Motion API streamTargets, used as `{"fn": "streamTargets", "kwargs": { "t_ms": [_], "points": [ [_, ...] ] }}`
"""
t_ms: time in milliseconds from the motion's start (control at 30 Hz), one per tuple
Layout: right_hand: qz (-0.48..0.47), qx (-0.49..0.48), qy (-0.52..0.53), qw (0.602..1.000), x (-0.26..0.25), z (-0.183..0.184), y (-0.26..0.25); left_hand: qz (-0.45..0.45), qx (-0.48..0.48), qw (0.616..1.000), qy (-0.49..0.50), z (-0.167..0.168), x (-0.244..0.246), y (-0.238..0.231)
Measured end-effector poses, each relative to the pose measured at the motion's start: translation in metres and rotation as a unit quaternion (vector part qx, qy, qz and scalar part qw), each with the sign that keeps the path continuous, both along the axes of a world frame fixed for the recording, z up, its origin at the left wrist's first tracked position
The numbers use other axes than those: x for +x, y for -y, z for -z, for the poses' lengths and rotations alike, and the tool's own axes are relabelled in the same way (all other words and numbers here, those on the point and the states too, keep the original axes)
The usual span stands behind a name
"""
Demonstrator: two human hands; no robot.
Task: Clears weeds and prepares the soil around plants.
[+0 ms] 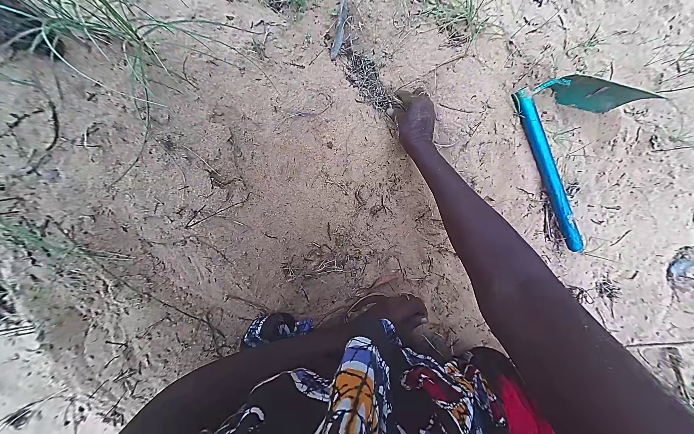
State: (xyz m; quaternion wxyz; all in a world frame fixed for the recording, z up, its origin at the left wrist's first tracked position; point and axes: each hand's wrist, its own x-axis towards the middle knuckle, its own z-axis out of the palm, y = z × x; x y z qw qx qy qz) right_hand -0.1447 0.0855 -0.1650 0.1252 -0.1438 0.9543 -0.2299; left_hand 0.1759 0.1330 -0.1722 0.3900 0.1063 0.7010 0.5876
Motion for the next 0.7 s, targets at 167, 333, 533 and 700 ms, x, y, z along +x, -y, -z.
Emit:
{"fn": "streamTargets", "kwargs": {
  "t_ms": [167, 333, 533, 700],
  "points": [
    [0.026, -0.026, 0.027, 0.999, -0.003, 0.0, 0.014, 0.051, -0.015, 0.998, 0.04, 0.007, -0.008, -0.006],
    [0.085, -0.317, 0.072, 0.942, -0.014, 0.031, -0.006, 0.047, -0.02, 0.997, 0.049, -0.006, -0.01, 0.0],
    [0.224, -0.44, 0.19, 0.849, 0.023, 0.022, -0.04, 0.042, -0.014, 0.999, 0.02, 0.002, -0.007, 0.0],
    [0.165, -0.362, 0.109, 0.911, 0.095, 0.029, -0.087, 0.046, -0.031, 0.997, 0.049, -0.031, -0.016, 0.012]
  ]
}}
